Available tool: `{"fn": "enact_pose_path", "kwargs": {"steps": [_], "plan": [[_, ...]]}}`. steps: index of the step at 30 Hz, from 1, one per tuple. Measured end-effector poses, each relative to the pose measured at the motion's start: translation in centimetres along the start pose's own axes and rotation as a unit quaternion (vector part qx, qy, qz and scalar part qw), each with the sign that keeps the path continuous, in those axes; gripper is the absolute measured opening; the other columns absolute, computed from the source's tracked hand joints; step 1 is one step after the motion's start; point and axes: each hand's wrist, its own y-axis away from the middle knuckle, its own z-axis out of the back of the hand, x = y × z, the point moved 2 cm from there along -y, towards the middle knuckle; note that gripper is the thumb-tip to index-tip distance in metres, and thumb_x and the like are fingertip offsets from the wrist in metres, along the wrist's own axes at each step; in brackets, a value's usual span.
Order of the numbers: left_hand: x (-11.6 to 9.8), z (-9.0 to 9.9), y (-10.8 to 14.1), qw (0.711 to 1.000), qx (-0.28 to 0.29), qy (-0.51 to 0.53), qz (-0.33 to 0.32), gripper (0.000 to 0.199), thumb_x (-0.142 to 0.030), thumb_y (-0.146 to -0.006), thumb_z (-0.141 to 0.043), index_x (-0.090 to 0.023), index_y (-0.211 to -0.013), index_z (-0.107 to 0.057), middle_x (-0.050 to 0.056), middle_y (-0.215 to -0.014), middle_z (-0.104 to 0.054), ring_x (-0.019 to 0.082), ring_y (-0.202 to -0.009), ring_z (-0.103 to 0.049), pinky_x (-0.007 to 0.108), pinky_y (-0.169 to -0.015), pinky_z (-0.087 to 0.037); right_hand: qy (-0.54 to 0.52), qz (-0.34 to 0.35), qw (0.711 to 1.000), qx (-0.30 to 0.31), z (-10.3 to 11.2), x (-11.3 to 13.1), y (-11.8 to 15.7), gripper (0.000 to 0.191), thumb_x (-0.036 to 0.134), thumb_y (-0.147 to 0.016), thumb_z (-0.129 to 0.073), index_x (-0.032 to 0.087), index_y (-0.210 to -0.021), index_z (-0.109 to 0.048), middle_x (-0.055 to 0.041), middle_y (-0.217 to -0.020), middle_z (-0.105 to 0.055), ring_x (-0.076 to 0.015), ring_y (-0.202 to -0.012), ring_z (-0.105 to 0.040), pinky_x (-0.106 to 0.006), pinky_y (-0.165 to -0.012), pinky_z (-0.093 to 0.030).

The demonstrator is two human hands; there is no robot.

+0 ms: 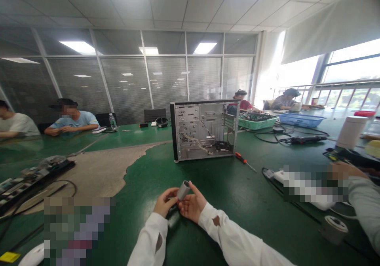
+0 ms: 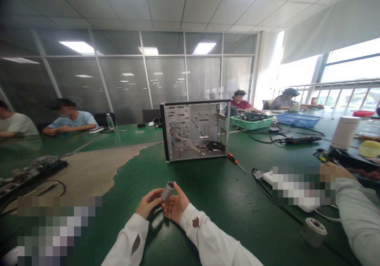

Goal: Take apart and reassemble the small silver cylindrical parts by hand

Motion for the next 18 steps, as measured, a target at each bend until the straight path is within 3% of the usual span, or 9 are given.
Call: {"fn": "enact_pose_path", "kwargs": {"steps": [5,11,18], "plan": [[0.2,0.0,-0.1,1.0,0.012,-0.003,-0.01,0.03,-0.02,-0.057,-0.061,-0.014,-0.087,-0.06,0.008,-0.087,-0.062,0.021,-0.085,-0.054,0.031,-0.077,-0.04,-0.005,-0.024,1.0,0.005,0.2,0.1,-0.1,0.071,0.07,-0.061,-0.037,0.002,-0.076,-0.054,-0.0073,-0.054,-0.055,-0.0126,-0.052,-0.054,-0.02,-0.044,-0.042],[0.5,0.1,-0.1,1.0,0.02,-0.003,-0.012,0.034,-0.018,-0.055,-0.061,-0.014,-0.089,-0.059,0.008,-0.088,-0.062,0.022,-0.085,-0.054,0.031,-0.075,-0.041,0.008,-0.019,1.0,-0.008,-0.2,0.0,0.3,0.065,0.066,-0.062,-0.041,0.004,-0.073,-0.053,-0.007,-0.054,-0.054,-0.012,-0.052,-0.054,-0.02,-0.044,-0.043],[-0.7,-0.4,0.5,0.999,0.025,-0.027,-0.022,0.04,-0.022,-0.057,-0.062,-0.015,-0.096,-0.054,0.01,-0.096,-0.06,0.022,-0.09,-0.053,0.027,-0.067,-0.042,0.01,-0.011,1.0,-0.016,-0.2,-0.2,0.1,0.059,0.063,-0.062,-0.045,0.006,-0.073,-0.052,-0.0057,-0.057,-0.055,-0.0113,-0.054,-0.055,-0.02,-0.047,-0.045]]}}
